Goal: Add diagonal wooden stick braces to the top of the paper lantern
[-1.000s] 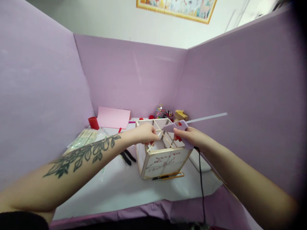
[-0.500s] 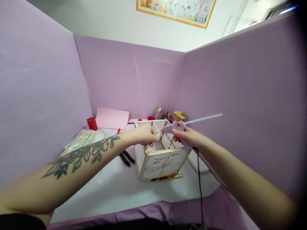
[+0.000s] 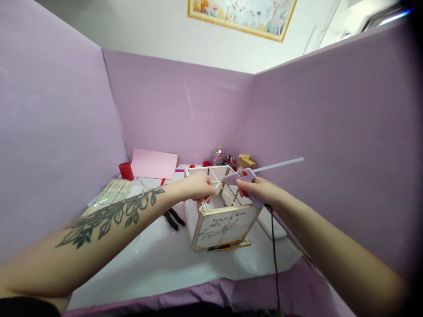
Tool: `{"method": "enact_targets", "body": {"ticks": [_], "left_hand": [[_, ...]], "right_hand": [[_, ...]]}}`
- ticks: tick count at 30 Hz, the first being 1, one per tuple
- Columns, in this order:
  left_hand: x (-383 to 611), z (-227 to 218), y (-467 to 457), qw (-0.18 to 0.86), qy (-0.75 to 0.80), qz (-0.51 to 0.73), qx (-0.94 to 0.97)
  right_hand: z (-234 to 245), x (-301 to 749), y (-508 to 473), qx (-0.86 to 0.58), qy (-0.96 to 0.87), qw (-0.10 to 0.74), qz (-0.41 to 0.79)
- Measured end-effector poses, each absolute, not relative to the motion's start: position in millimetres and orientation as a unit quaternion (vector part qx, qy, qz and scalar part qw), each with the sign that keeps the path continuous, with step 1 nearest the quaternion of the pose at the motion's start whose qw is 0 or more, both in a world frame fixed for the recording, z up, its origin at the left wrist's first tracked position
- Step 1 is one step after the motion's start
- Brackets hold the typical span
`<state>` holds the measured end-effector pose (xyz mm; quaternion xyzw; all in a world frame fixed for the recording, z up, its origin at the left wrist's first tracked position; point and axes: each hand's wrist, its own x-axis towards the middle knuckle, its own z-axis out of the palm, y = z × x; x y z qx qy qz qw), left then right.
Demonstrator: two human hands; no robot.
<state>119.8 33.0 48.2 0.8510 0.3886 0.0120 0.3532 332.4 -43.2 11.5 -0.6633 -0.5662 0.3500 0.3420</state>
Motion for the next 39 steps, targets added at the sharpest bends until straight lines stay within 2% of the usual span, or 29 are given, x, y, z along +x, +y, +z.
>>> {"method": "enact_targets", "body": {"ticks": [39], "left_hand": [[113.9,47.5,31.6,0.397,0.396,0.043,0.827]], "right_hand": [[16.1,330.6,-47.6,-0.638,-0.555,0.38,0.376]]}}
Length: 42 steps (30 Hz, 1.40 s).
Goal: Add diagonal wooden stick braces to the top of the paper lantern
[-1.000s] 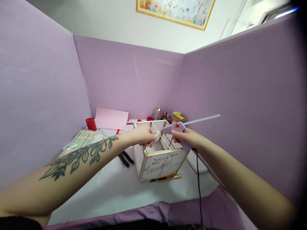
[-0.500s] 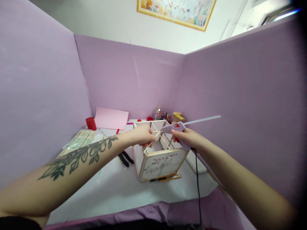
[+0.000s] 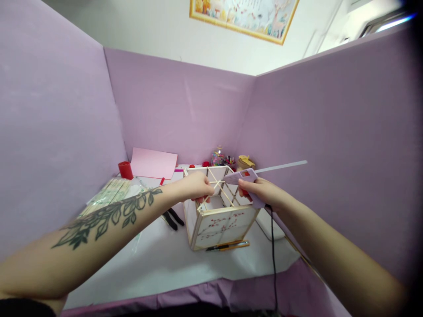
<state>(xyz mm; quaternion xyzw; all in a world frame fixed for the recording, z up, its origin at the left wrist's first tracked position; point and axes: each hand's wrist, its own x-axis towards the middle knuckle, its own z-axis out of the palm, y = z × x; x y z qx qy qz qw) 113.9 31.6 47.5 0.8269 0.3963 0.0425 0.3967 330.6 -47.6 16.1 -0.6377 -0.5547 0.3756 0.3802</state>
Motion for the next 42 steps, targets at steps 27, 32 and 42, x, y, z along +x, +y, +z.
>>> {"method": "enact_targets", "body": {"ticks": [27,32,42], "left_hand": [[118,35,48,0.351,0.398,0.011,0.848],[119,36,47,0.346,0.397,0.004,0.85],[119,42,44,0.326,0.401,-0.008,0.856]], "right_hand": [[12,334,-47,-0.612,-0.547,0.413,0.394],[12,333,-48,-0.613,-0.548,0.413,0.39],[11,334,-48,-0.62,-0.554,0.404,0.382]]}}
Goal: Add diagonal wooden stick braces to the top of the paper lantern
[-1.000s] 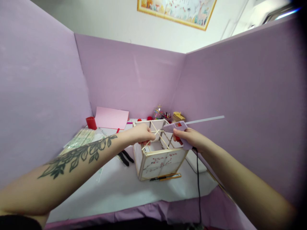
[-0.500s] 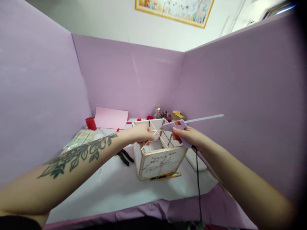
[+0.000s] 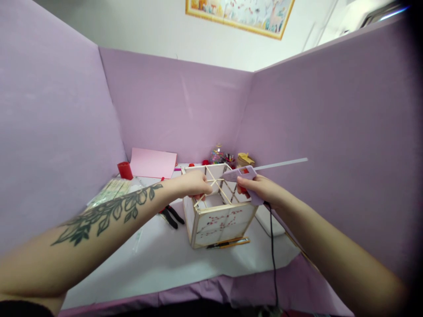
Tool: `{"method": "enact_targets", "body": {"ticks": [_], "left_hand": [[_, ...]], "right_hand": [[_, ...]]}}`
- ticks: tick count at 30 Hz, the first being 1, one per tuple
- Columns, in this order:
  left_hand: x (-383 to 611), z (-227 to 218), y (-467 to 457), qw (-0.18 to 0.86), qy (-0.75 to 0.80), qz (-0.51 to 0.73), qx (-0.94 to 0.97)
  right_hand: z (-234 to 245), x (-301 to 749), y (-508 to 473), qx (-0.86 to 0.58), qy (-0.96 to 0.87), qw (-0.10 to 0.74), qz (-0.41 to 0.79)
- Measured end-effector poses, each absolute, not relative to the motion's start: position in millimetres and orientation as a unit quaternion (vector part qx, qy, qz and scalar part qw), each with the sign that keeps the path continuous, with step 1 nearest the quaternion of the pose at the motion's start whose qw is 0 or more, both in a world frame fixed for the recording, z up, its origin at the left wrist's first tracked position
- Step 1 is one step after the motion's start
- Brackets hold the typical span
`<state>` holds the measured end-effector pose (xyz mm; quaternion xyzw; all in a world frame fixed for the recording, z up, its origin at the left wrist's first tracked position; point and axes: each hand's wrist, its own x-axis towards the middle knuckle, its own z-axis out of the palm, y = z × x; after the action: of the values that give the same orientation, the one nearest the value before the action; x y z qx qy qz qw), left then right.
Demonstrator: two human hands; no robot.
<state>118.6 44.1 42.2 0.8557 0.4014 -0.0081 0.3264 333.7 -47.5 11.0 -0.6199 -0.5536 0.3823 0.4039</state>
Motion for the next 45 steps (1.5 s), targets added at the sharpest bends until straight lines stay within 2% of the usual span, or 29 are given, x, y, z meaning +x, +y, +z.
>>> {"method": "enact_targets", "body": {"ticks": [38,45], "left_hand": [[116,49,40,0.294,0.399,-0.033,0.868],[114,54,37,0.318,0.406,-0.053,0.855]], "right_hand": [[16,329,-51,-0.639,-0.551,0.388,0.371],[18,326,-53,-0.642,-0.552,0.381,0.373]]}}
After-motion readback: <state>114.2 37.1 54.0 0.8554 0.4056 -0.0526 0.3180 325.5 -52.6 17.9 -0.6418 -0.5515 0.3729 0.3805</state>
